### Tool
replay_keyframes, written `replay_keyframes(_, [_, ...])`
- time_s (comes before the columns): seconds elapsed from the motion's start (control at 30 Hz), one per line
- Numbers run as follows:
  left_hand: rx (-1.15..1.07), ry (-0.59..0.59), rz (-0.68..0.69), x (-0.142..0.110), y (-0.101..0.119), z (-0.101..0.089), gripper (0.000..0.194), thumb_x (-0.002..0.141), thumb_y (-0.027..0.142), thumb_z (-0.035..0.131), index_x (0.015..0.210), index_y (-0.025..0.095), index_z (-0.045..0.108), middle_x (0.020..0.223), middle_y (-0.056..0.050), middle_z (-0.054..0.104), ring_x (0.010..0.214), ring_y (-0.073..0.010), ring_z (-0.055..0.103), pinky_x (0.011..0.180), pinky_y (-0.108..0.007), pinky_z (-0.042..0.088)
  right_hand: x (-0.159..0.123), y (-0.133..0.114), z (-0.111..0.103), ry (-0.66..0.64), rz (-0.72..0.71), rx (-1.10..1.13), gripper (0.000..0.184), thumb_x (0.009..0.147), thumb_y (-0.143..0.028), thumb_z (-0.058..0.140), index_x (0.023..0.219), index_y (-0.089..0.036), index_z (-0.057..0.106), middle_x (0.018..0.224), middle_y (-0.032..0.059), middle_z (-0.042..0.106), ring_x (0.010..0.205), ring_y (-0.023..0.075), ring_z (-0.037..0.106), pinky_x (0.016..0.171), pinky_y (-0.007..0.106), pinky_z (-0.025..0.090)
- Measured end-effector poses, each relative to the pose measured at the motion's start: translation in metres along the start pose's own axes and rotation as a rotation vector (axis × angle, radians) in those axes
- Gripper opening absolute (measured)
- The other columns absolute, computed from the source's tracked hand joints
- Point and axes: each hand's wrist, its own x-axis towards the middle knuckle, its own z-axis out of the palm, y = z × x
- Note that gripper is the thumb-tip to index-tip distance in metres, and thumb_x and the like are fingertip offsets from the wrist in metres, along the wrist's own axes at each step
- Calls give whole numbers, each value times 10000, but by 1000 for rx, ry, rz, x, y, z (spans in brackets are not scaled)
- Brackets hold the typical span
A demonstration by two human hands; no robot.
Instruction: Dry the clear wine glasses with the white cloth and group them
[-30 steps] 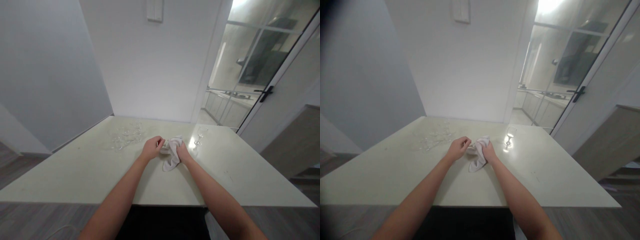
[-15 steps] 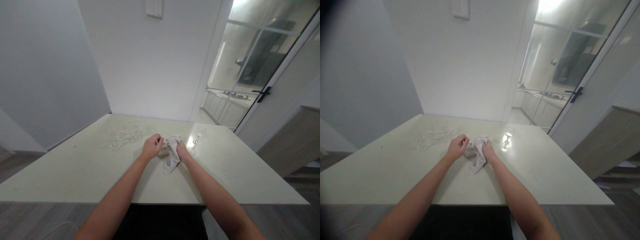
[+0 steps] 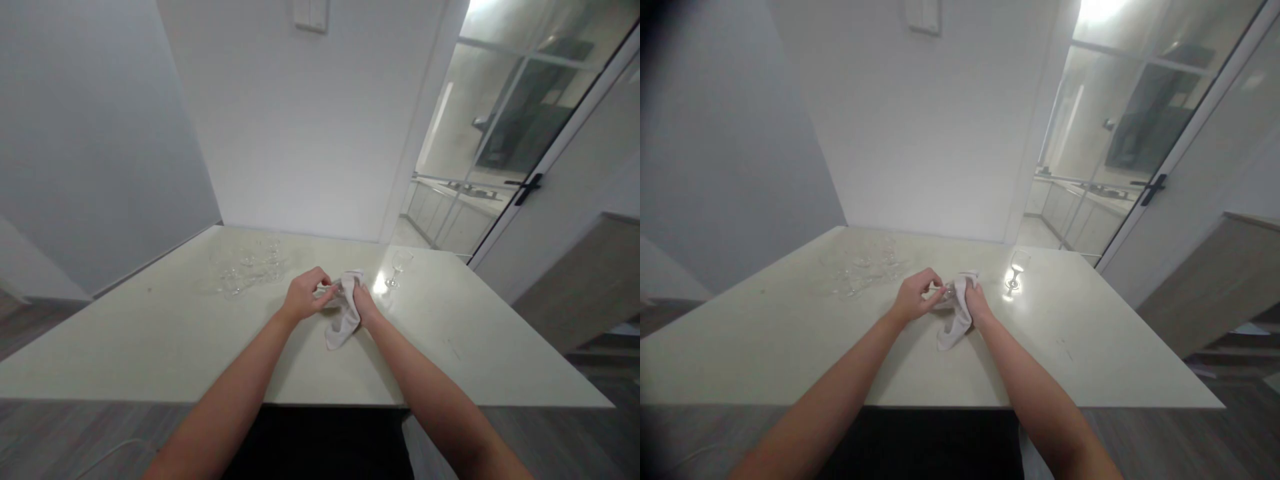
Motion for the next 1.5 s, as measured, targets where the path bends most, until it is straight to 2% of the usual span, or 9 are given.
replay_keyframes(0.3, [-379,-59,-667,10,-33,7,420,796,535,482,672,143,566,583,-12,532,524,-115,469,497,-235,355,-18,-7,3,-94,-434,-324,598,524,-363,785,1049,-182,563,1004,66,652,902,207,597,841,367,477])
replay_keyframes(0.5, [-220,57,-192,5,-10,1,313,806,466,519,895,170,566,858,-49,593,747,-138,535,622,-240,417,0,-3,0,-5,-102,-31,425,699,-517,615,953,-176,615,876,53,683,794,201,636,755,343,510])
replay_keyframes(0.6, [-37,21,-11,1,-4,1,259,818,423,513,817,173,585,804,-44,581,692,-127,498,653,-253,405,6,-1,-3,-32,-58,-63,400,744,-520,550,937,-183,642,836,42,685,785,208,640,748,349,508])
replay_keyframes(0.67, [9,26,-59,2,-8,4,288,834,422,484,723,172,573,718,-25,570,619,-114,466,635,-254,389,4,0,-5,-20,-130,-144,387,726,-487,583,957,-182,636,895,50,684,835,207,632,790,354,496])
replay_keyframes(0.9, [-360,-55,-687,10,-32,5,419,775,537,511,617,151,555,529,-4,521,498,-118,460,496,-240,359,-19,-10,2,-133,-491,-414,658,509,-380,799,1090,-194,556,1037,67,636,942,212,581,884,374,446])
replay_keyframes(1.07, [-284,65,-314,7,-18,-1,344,804,498,501,803,160,565,740,-27,584,649,-126,514,602,-239,416,-12,-9,3,-54,-299,-183,490,626,-471,711,1001,-179,594,941,56,668,846,200,613,802,344,485])
replay_keyframes(1.23, [-37,23,20,-1,-5,-2,233,816,401,512,795,174,558,786,-37,561,687,-127,486,664,-252,402,2,-1,-2,-38,-91,-68,412,783,-543,491,912,-184,644,785,35,668,749,203,625,750,351,497])
replay_keyframes(1.33, [20,65,-83,0,-11,1,279,845,394,447,690,177,528,677,-9,526,608,-115,443,617,-247,364,-1,-3,-3,-31,-206,-163,374,752,-497,557,950,-189,636,881,50,668,838,208,615,817,360,479])
replay_keyframes(1.5, [-240,51,-584,9,-34,7,392,807,469,426,563,172,503,509,11,480,517,-121,436,540,-247,334,-16,-12,0,-88,-542,-453,590,542,-407,778,1050,-190,570,1002,61,612,934,219,562,905,384,432])
